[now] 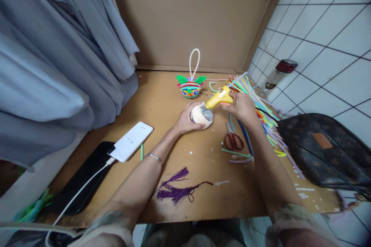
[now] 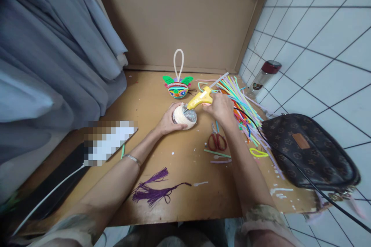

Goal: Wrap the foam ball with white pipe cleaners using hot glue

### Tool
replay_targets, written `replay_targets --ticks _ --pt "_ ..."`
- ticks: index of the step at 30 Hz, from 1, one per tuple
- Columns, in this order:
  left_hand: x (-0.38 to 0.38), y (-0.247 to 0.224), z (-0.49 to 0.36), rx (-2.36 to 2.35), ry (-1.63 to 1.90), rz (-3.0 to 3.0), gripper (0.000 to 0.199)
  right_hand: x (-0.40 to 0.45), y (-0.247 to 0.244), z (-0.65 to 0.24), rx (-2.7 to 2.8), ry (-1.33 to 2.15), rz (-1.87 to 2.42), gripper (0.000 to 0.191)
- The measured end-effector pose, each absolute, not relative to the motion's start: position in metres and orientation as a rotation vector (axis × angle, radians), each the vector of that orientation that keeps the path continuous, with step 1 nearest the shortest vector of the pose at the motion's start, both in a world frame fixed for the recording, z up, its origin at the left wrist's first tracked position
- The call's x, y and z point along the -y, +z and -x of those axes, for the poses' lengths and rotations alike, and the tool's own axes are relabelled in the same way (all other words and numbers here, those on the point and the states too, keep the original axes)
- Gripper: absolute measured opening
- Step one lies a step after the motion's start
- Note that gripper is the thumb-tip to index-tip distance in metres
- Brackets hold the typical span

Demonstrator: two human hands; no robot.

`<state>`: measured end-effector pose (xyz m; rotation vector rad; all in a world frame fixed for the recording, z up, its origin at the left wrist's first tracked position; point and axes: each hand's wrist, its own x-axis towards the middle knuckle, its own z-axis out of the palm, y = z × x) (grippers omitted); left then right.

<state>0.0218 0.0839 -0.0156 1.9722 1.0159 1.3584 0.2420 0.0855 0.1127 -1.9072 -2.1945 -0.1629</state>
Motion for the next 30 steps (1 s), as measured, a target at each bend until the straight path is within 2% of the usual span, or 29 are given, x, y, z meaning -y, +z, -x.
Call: replay_targets --ticks 11,21,30 --pt "-0.0862 -0.0182 -0.0213 -1.026 1.359 -1.952 0.09 -0.0852 0.1132 -0.2406 2.19 -0.163 1.905 0.029" --pt "-0.0854 -0.0175 -0.0215 -1.028 1.357 -1.969 0.091 -0.0878 0.1069 -0.2344 2.069 -0.179 1.938 0.036" --pt "-0.0867 -0.0188 -0.0212 -0.994 1.381 -2.011 0.089 -0.0854 0.1107 -0.2338 2.101 -0.159 1.94 0.032"
